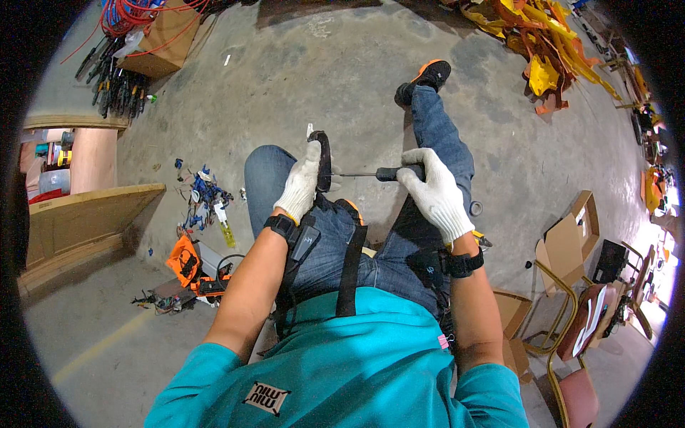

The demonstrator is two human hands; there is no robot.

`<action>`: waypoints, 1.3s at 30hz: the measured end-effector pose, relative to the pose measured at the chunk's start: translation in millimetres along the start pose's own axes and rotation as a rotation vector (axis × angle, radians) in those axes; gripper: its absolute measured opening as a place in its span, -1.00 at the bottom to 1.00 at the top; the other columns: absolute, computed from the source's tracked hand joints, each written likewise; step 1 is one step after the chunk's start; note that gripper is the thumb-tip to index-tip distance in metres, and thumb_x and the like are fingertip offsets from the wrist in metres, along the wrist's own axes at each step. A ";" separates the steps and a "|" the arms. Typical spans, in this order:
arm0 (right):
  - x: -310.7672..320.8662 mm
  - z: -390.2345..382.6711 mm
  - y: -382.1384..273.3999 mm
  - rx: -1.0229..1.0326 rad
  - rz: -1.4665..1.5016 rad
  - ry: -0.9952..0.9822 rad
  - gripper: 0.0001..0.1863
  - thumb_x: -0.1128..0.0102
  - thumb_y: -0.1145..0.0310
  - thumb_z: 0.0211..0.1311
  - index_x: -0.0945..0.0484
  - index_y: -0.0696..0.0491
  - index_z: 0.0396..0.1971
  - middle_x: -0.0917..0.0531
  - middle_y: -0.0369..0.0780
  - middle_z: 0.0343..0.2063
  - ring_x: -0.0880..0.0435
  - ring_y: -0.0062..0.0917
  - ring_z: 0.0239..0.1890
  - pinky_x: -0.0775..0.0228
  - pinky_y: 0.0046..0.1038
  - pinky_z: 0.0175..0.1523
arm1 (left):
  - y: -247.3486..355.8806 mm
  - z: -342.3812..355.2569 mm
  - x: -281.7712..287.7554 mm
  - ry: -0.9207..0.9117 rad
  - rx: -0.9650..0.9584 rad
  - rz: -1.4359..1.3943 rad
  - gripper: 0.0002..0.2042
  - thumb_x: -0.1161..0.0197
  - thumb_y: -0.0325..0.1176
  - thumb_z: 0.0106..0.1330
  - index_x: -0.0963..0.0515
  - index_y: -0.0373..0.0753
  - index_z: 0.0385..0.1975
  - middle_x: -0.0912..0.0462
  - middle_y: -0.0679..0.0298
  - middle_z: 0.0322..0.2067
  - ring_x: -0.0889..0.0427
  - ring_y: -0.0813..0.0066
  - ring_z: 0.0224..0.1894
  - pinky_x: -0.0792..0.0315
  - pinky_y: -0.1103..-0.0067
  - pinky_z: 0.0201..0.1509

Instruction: The recorder uses a screwdriver to disassemble or repair a small mechanical component while sitting on the floor of a workshop.

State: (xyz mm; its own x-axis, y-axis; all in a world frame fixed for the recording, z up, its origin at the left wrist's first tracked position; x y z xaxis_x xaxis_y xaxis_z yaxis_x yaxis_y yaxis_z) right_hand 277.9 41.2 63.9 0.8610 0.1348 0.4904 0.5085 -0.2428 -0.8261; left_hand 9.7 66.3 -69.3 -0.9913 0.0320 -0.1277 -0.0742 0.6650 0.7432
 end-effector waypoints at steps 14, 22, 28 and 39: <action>-57.6 3.2 43.5 -0.449 0.930 -0.340 -0.76 -0.30 0.42 0.36 -0.57 0.20 -0.07 -0.67 -0.19 -0.24 -0.75 -0.41 -0.26 -0.70 -0.30 -0.10 | 4.1 -6.9 -10.2 -0.139 0.005 -0.175 -0.14 0.04 0.47 0.45 -0.52 -0.42 0.12 -0.75 0.04 -0.19 -0.79 0.26 -0.21 -0.70 0.40 -0.09; -107.5 30.1 18.7 -0.147 0.018 -0.253 -0.74 -0.40 0.30 0.19 -0.63 0.11 -0.18 -0.69 -0.24 -0.36 -0.69 -0.48 -0.31 -0.51 -0.41 -0.12 | 6.1 -15.2 -16.9 -0.208 0.061 -0.259 -0.18 0.06 0.45 0.47 -0.54 -0.35 0.13 -0.74 0.03 -0.14 -0.76 0.26 -0.11 -0.69 0.40 -0.06; -119.2 30.5 -1.3 0.143 -0.170 -0.098 -0.62 -0.43 0.34 0.09 -0.67 0.07 -0.05 -0.68 -0.07 -0.16 -0.71 -0.12 -0.09 -0.53 -0.23 0.04 | -36.3 25.8 12.6 -0.179 0.089 -0.046 -0.20 0.12 0.34 0.56 -0.44 -0.39 0.31 -0.75 -0.04 -0.17 -0.75 0.14 -0.18 -0.63 0.35 -0.06; -122.3 36.5 -2.2 0.123 -0.312 -0.181 -0.61 -0.35 0.39 0.05 -0.65 0.14 -0.06 -0.66 -0.04 -0.08 -0.66 -0.04 0.02 -0.53 -0.15 0.16 | -8.5 12.0 5.1 -0.057 -0.295 0.479 -0.34 -0.08 0.35 0.48 -0.70 -0.24 -0.06 -0.73 0.27 -0.26 -0.69 0.45 -0.27 -0.55 0.50 -0.26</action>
State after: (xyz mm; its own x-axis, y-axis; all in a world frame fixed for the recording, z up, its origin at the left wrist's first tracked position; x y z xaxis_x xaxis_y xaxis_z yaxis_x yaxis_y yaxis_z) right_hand 171.8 60.3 -4.4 0.6462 0.3545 0.6758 0.7344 -0.0478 -0.6771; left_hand 6.6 69.8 -84.1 -0.9147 0.3251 0.2399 0.3475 0.3298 0.8778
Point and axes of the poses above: each hand's wrist, its own z-axis towards the middle knuckle, its own x-axis out of the back of the hand, y = z × x, the point moved 7 cm from there along z, towards the middle knuckle
